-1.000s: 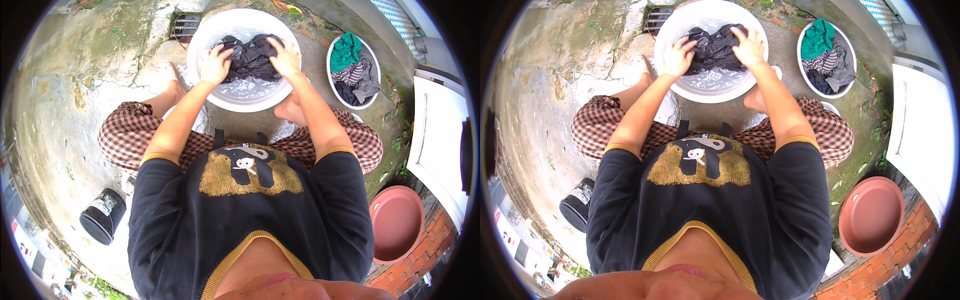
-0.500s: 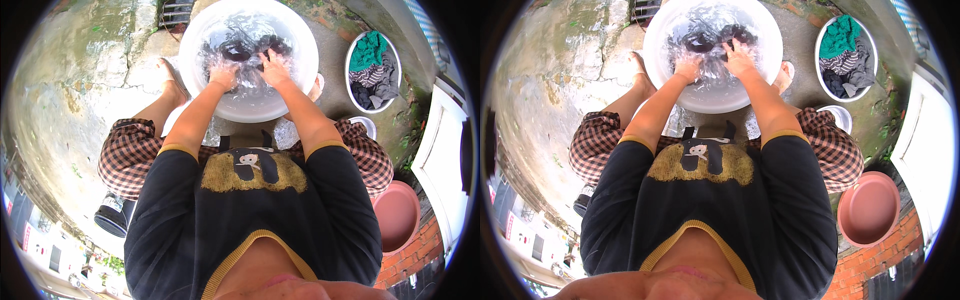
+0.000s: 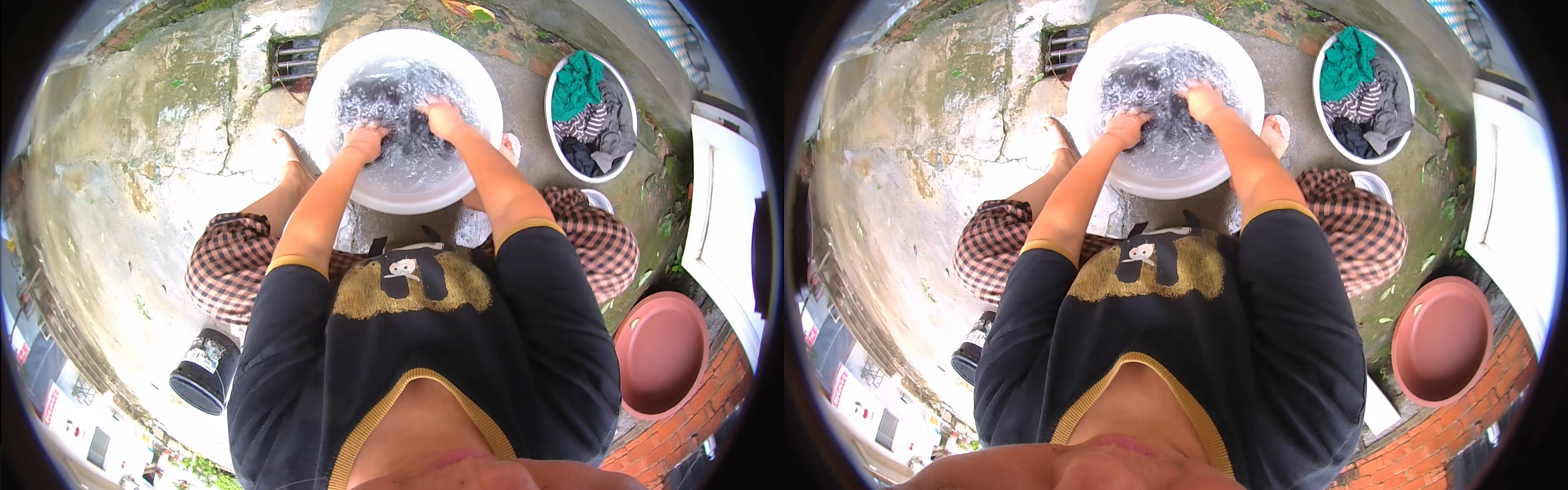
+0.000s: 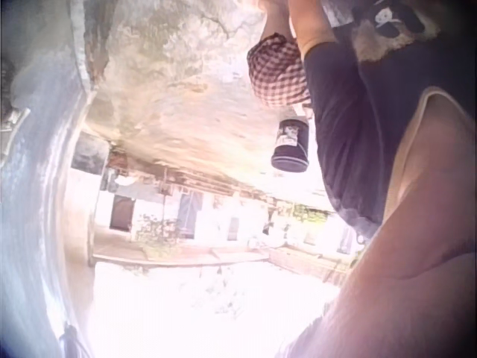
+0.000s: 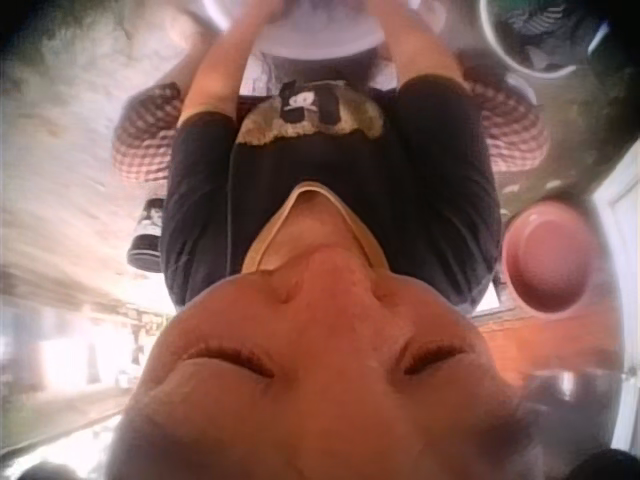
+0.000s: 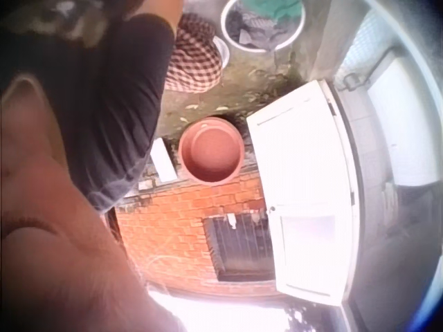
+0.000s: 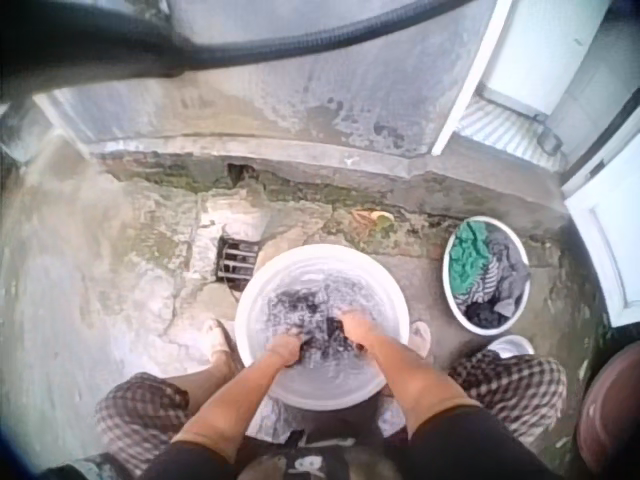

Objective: The person fills a basin with water from an outdoor tap and washes various pieces of clothing by hand, including scrubbing and wringing out the fabric.

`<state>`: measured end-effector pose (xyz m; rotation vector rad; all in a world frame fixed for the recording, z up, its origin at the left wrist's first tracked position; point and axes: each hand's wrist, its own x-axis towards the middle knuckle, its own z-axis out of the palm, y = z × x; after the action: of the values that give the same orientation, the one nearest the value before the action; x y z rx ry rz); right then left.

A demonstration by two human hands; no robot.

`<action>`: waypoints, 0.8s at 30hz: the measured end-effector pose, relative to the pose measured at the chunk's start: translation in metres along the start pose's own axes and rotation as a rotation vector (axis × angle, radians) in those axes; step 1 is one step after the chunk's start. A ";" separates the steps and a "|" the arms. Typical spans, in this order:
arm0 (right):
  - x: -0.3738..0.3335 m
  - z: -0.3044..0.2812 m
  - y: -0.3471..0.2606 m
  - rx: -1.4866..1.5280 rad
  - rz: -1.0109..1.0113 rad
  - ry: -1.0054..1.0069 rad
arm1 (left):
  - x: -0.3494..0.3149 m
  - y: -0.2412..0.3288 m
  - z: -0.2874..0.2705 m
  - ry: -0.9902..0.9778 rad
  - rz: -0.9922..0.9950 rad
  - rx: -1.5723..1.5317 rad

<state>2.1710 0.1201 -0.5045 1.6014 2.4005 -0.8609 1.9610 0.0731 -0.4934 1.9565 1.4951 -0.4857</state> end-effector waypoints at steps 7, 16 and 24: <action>-0.033 -0.058 0.043 0.708 0.070 0.029 | -0.045 -0.048 -0.034 0.166 0.161 -0.647; -0.080 -0.145 0.001 -0.171 -0.105 -0.173 | -0.105 -0.028 -0.134 0.039 0.144 -0.576; -0.091 -0.206 -0.018 0.509 -0.017 0.179 | -0.145 -0.001 -0.175 0.769 0.267 -0.102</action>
<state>2.2352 0.1496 -0.2896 1.8933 2.4438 -1.4853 1.9042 0.0848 -0.2736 2.3382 1.5895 0.5126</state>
